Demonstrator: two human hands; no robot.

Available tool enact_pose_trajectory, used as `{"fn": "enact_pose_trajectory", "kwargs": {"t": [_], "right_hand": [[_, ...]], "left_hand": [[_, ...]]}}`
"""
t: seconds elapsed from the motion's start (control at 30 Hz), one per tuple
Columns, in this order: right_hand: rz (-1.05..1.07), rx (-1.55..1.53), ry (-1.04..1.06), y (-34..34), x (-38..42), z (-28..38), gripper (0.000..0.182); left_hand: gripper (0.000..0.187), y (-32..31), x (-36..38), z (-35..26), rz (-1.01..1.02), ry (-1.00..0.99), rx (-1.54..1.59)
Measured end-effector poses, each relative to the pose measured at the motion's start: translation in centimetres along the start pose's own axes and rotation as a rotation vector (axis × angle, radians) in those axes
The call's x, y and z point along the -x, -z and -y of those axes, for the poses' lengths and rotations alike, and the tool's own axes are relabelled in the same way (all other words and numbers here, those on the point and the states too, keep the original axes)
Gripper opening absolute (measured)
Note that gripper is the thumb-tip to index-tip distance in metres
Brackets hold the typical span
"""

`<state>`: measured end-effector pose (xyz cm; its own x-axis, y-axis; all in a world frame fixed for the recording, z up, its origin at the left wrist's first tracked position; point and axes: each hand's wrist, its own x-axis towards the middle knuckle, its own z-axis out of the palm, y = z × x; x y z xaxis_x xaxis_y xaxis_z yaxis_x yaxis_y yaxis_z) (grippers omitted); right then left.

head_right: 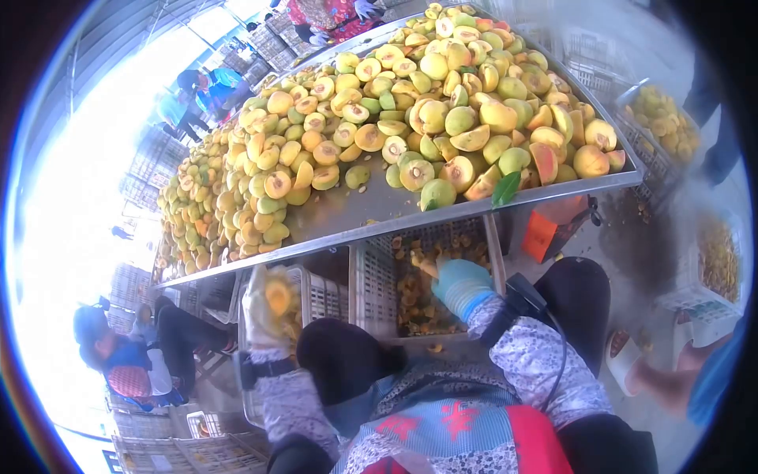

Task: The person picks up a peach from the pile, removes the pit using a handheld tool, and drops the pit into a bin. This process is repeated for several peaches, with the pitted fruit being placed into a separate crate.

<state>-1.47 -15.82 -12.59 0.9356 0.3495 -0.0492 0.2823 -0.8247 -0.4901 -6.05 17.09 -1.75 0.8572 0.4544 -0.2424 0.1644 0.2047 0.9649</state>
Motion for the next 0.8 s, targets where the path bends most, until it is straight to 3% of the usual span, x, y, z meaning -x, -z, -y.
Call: {"fn": "enact_pose_trajectory", "kwargs": {"t": [0.03,0.07,0.13,0.2,0.27,0.33,0.43,0.53,0.57,0.6,0.67,0.77,0.8], "right_hand": [[0.025,-0.009,-0.136,0.3,-0.6,0.3,0.033],[0.029,-0.007,-0.135,0.5,-0.6,0.7,0.033],[-0.026,-0.084,-0.177,1.2,-0.7,1.4,0.035],[-0.003,-0.125,-0.144,1.9,-0.3,2.7,0.036],[0.017,-0.160,-0.107,1.9,-0.2,3.1,0.038],[0.063,-0.231,-0.126,1.4,-0.4,3.0,0.040],[0.006,-0.250,-0.081,1.5,0.2,2.9,0.038],[0.016,-0.264,-0.086,2.8,0.2,3.2,0.030],[-0.006,-0.361,-0.093,3.5,0.2,3.4,0.029],[-0.029,-0.458,-0.100,4.0,0.1,3.5,0.029],[-0.140,-0.577,-0.063,4.5,-0.4,3.7,0.029],[-0.324,-0.870,0.024,4.5,-0.9,4.7,0.030],[-0.402,-1.051,0.080,4.5,-1.0,5.0,0.031]], "left_hand": [[0.042,5.3,-2.8,1.9,-0.122,-0.172,-0.684],[0.042,6.5,-3.1,2.0,-0.125,-0.169,-0.682],[0.038,7.3,-4.0,2.1,-0.486,-0.331,-0.988],[0.037,3.9,-7.4,2.0,-0.325,-0.659,-0.653],[0.045,-5.7,-5.8,-2.8,-0.155,-0.631,-0.672],[0.048,-8.7,-12.0,-2.7,-0.130,-0.810,-1.031],[0.061,-12.2,-19.2,-1.2,-0.185,-0.743,-1.260],[0.054,-12.7,-20.7,-1.8,-0.096,-0.762,-1.247],[0.046,-13.6,-18.8,-2.6,0.011,-0.631,-0.830],[0.035,-14.3,-16.2,-2.6,-0.013,-0.410,-0.442],[0.033,-14.1,-12.5,-2.6,0.273,-0.195,0.115],[0.033,-14.4,-5.7,-1.4,0.642,0.134,0.412],[0.035,-14.5,-4.8,0.2,0.618,0.209,0.421]]}}
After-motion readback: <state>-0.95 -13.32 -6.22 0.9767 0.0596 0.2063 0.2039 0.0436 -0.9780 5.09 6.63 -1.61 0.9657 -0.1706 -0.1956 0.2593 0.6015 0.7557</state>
